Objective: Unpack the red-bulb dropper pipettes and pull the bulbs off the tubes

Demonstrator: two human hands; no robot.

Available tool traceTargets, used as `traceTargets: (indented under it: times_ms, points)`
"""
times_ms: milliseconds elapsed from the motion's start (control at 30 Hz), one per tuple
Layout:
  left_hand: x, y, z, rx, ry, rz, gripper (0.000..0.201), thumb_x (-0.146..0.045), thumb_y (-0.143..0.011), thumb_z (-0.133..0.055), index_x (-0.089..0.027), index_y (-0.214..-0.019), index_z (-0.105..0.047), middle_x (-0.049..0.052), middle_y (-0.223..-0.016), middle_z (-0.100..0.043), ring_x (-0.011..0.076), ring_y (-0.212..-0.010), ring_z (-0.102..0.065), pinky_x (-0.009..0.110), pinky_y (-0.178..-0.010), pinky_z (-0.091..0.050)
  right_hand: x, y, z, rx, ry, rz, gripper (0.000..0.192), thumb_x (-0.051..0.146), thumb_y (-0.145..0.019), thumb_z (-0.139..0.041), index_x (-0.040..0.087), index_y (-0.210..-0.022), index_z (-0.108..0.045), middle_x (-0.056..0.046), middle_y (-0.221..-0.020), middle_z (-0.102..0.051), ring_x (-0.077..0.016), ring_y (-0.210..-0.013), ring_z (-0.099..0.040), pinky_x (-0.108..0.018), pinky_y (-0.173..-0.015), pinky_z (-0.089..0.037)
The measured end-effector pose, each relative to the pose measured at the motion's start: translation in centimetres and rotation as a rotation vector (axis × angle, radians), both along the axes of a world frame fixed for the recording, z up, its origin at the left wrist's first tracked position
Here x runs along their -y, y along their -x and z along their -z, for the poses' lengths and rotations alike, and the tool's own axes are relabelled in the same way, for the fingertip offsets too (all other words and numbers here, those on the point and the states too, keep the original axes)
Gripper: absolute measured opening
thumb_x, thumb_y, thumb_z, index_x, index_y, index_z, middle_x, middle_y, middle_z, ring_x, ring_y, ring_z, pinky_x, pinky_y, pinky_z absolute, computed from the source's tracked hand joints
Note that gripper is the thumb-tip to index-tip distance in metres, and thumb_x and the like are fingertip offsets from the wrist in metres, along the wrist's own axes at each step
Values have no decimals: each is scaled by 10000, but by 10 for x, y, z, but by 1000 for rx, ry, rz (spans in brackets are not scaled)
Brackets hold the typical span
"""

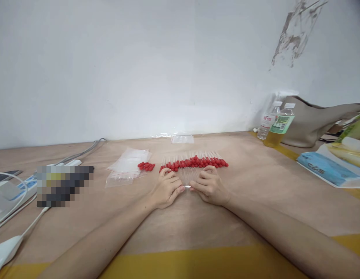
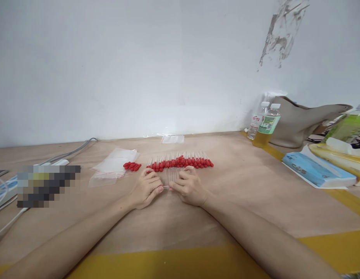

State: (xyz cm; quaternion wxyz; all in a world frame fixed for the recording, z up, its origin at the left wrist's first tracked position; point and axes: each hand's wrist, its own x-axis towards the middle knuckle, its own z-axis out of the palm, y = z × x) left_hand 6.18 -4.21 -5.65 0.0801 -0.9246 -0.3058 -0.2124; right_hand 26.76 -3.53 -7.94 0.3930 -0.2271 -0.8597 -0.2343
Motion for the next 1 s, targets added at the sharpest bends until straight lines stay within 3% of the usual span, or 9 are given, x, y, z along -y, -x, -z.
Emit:
traceTargets:
  times_ms: [367, 500, 567, 733, 867, 1000]
  points:
    - [1, 2, -1, -11, 38, 50, 282, -259, -875, -317, -170, -660, -476, 3, -651, -509, 144, -729, -413, 373, -879, -271, 6, -9, -5, 70, -81, -9, 169, 196, -847, -462, 250, -942, -591, 49, -523, -496, -108, -621, -377, -350, -827, -239]
    - [-1, 7, 0, 0, 49, 50, 280, -249, -877, -300, -171, -647, -439, -3, -636, -486, 140, -718, -411, 363, -870, -272, 7, -18, -6, 91, -38, -27, 227, 189, -860, -414, 275, -956, -601, 48, -551, -517, -105, -620, -392, -343, -817, -257]
    - [-4, 14, 2, 51, 53, -3, 287, -242, -883, -270, -172, -653, -426, -1, -635, -479, 141, -702, -417, 357, -832, -287, 5, -26, -6, 33, 35, 26, 249, 200, -863, -394, 271, -967, -609, 33, -585, -542, -112, -638, -408, -341, -805, -264]
    - [-7, 26, 6, 208, 94, -161, 299, -263, -884, -205, -180, -690, -417, 3, -646, -473, 144, -625, -422, 321, -677, -319, -6, -35, -5, -199, 294, 325, 275, 210, -849, -403, 196, -1050, -590, -29, -710, -609, -140, -705, -468, -318, -734, -264]
    - [-7, 25, 1, 328, 142, -276, 299, -261, -885, -206, -187, -769, -472, 18, -741, -529, 154, -709, -486, 301, -692, -364, -10, -28, -4, -163, 433, 415, 247, 188, -826, -398, 187, -975, -595, -34, -807, -645, -152, -747, -510, -305, -726, -254]
    - [-18, 36, -8, 411, 62, -424, 252, -298, -860, -319, -196, -1008, -495, 45, -895, -572, 172, -819, -533, 293, -732, -405, -10, -23, -3, -143, 472, 465, 164, 203, -807, -416, 183, -833, -577, -14, -733, -642, -148, -703, -522, -299, -724, -243]
